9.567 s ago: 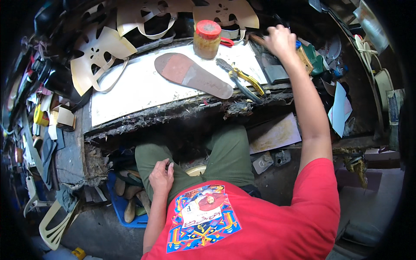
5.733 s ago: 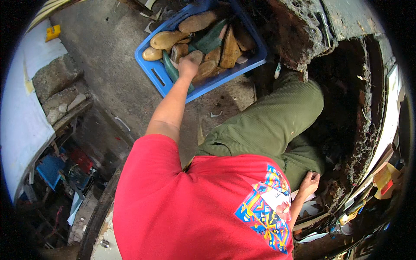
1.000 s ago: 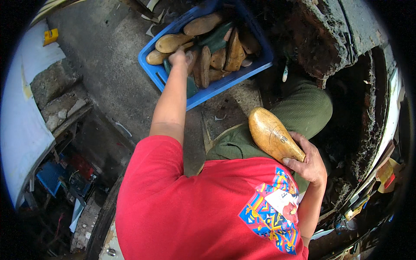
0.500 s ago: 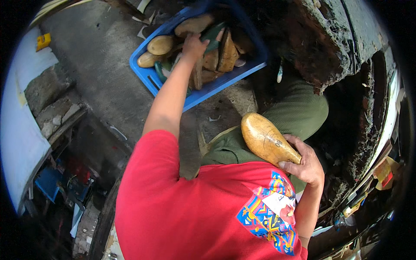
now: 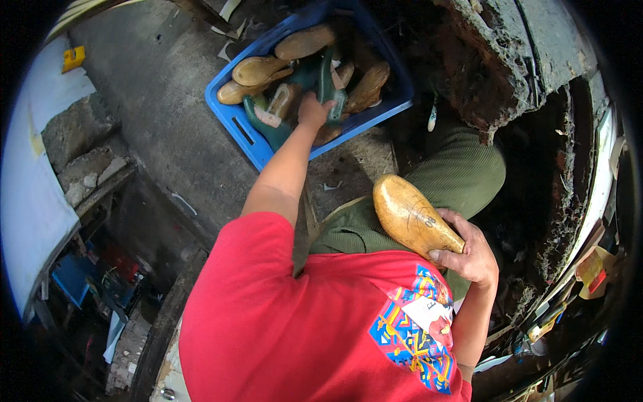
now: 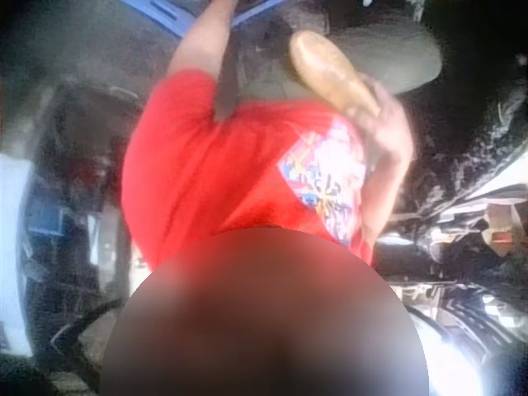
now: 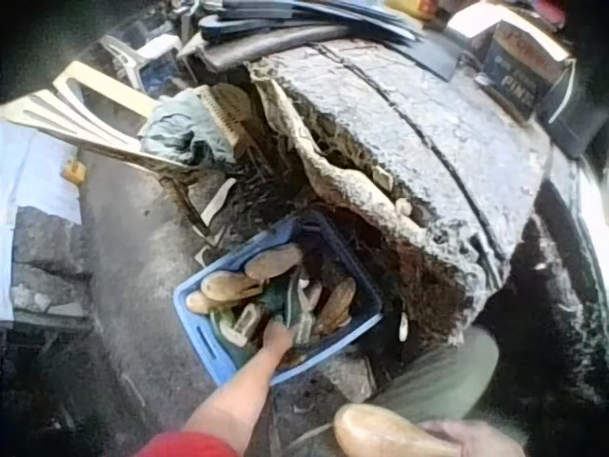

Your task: The person inserts a black rubber sole into a green slipper, then uses blue-handled scissors to trim excess material from the slipper's edge. They place the slipper on the workbench and then repeatedly pick up and place wooden shoe lasts from a blue bin onto the bench.

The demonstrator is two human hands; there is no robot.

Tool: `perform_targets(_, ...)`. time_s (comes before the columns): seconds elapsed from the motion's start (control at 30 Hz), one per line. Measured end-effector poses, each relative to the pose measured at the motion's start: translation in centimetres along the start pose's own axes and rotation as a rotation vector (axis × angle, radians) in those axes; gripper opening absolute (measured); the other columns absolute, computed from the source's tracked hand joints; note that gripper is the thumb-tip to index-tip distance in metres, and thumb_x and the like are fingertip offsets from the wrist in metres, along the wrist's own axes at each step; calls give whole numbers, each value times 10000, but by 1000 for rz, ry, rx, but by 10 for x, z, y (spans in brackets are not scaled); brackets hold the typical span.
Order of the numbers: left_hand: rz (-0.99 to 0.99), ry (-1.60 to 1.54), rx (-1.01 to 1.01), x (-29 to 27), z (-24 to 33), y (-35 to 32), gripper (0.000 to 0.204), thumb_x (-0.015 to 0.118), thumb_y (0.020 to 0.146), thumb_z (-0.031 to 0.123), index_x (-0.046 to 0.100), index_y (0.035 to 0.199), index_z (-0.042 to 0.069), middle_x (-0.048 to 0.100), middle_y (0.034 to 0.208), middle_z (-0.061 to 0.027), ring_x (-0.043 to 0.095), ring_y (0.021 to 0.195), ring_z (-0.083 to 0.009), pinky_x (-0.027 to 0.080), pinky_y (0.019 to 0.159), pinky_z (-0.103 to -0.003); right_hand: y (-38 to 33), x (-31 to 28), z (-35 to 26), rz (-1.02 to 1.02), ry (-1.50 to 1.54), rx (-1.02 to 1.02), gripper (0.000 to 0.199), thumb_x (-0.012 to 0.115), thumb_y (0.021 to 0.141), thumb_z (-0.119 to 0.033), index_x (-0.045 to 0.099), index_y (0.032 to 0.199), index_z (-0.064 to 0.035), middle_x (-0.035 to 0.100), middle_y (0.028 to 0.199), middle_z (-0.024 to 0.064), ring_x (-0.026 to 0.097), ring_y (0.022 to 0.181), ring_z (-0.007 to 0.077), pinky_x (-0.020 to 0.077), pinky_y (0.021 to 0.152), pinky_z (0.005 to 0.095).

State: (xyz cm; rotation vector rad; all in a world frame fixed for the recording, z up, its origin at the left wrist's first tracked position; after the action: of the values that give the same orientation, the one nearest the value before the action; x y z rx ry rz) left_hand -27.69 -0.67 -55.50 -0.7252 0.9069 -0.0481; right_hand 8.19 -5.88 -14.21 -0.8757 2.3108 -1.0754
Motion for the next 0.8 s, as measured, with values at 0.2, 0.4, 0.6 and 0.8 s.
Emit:
perform_targets(0.2,-207,61,-17,-1,-17,-11,842,779,833,622,623,1281,-73,669,1300,-303,630,1251,-424,505,1043,-492,-1,2,4,18,-8,-17,765,875,717,-275,607,1375,9,718,1224,173,691,1146,292,515,1011,381)
perform_targets(0.4,-281,-158,-94,-9,1,-6,754,812,837,527,637,1306,-36,704,1270,-247,655,1225,-401,515,1028,-447,-2,4,4,42,-19,-53,760,866,713,-257,608,1374,17,723,1192,146,687,1107,243,520,989,357)
perform_targets(0.6,-375,-574,-274,-46,-26,-14,746,810,862,465,630,1347,-72,729,1222,-197,678,1157,-297,542,958,-431,-4,1,5,27,44,-34,753,861,727,-286,610,1378,-5,723,1232,185,702,1153,308,514,1015,386)
perform_targets(0.8,-204,-3,-88,-108,-56,-65,725,820,856,445,642,1294,-106,748,1126,-229,737,1038,-271,571,913,-404,-1,1,8,18,78,-36,751,868,725,-247,610,1384,2,733,1198,155,703,1108,239,520,992,359)
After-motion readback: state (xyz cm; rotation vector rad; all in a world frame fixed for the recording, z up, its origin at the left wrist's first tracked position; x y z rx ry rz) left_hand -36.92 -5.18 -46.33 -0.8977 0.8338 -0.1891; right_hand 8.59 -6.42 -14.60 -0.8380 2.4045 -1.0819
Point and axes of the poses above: each hand's wrist, its own y-axis towards the middle knuckle, its own x-axis out of the palm, z = x × y, the point moved 3 cm from there along y, towards the middle knuckle
